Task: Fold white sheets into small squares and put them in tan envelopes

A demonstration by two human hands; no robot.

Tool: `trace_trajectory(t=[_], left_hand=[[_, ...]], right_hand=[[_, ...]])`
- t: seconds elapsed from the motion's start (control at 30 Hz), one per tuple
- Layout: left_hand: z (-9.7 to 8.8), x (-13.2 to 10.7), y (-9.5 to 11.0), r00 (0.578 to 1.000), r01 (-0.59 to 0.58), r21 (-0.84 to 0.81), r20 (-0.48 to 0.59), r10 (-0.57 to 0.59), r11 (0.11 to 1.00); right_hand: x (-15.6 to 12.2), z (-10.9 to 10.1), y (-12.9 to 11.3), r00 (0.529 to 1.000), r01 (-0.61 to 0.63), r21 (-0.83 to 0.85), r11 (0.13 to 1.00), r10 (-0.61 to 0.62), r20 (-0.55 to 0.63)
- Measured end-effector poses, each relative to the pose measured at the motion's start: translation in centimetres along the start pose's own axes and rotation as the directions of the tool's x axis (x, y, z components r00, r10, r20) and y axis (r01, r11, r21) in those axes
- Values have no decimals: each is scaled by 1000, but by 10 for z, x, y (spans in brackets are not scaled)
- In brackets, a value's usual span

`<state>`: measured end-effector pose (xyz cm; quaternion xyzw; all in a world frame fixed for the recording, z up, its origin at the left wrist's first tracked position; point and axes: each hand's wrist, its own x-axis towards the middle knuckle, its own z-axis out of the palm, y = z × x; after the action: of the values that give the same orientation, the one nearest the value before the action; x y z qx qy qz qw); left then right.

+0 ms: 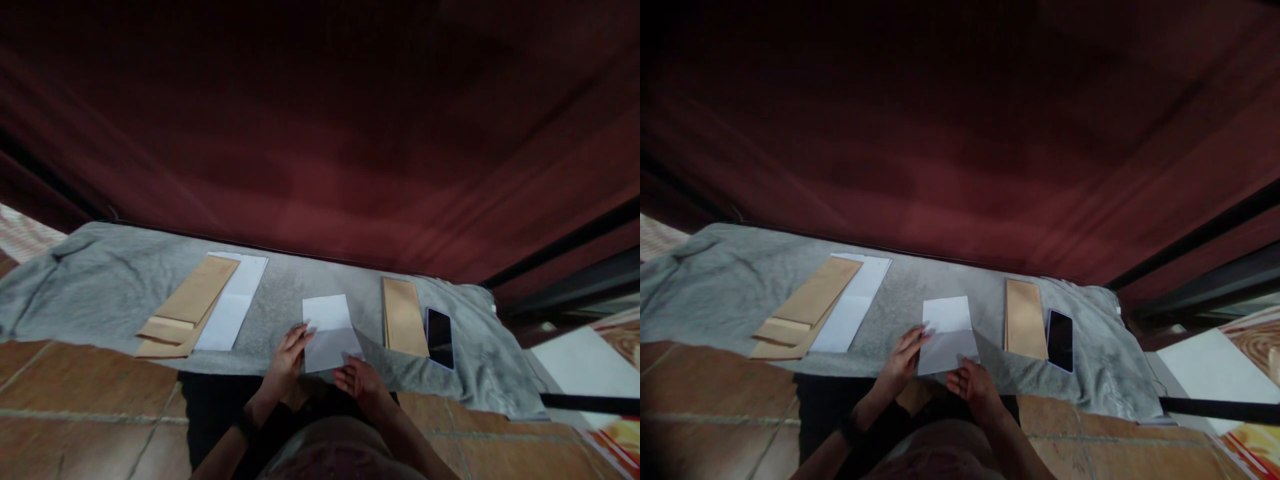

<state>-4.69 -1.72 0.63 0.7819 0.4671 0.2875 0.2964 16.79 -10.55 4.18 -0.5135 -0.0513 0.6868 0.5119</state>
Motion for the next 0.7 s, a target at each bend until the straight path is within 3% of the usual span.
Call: trace_trajectory(t=[0.13,0.27,0.33,0.4,0.47,0.53,0.7], left_hand=[[2,1,-7,999,-32,20,43,31,999],[3,20,-9,993,116,-38,-30,-118,992],[3,28,-7,981,182,-58,-61,-185,982],[3,34,-4,971,224,-70,-66,-229,972],[5,38,-2,960,267,-62,-67,-271,962],[8,41,0,945,317,-22,-78,-317,948],[11,44,8,935,352,136,-94,-342,926]], right_hand=[[2,10,-13,997,-19,-65,998,24,72],[12,0,-21,979,195,-250,948,-171,115],[23,-13,-22,935,341,-434,834,-349,64],[36,-24,-24,837,452,-626,636,-544,51],[49,-30,-27,762,475,-729,493,-645,61],[62,-29,-33,747,452,-787,420,-661,77],[87,-9,-48,770,383,-890,247,-617,161]])
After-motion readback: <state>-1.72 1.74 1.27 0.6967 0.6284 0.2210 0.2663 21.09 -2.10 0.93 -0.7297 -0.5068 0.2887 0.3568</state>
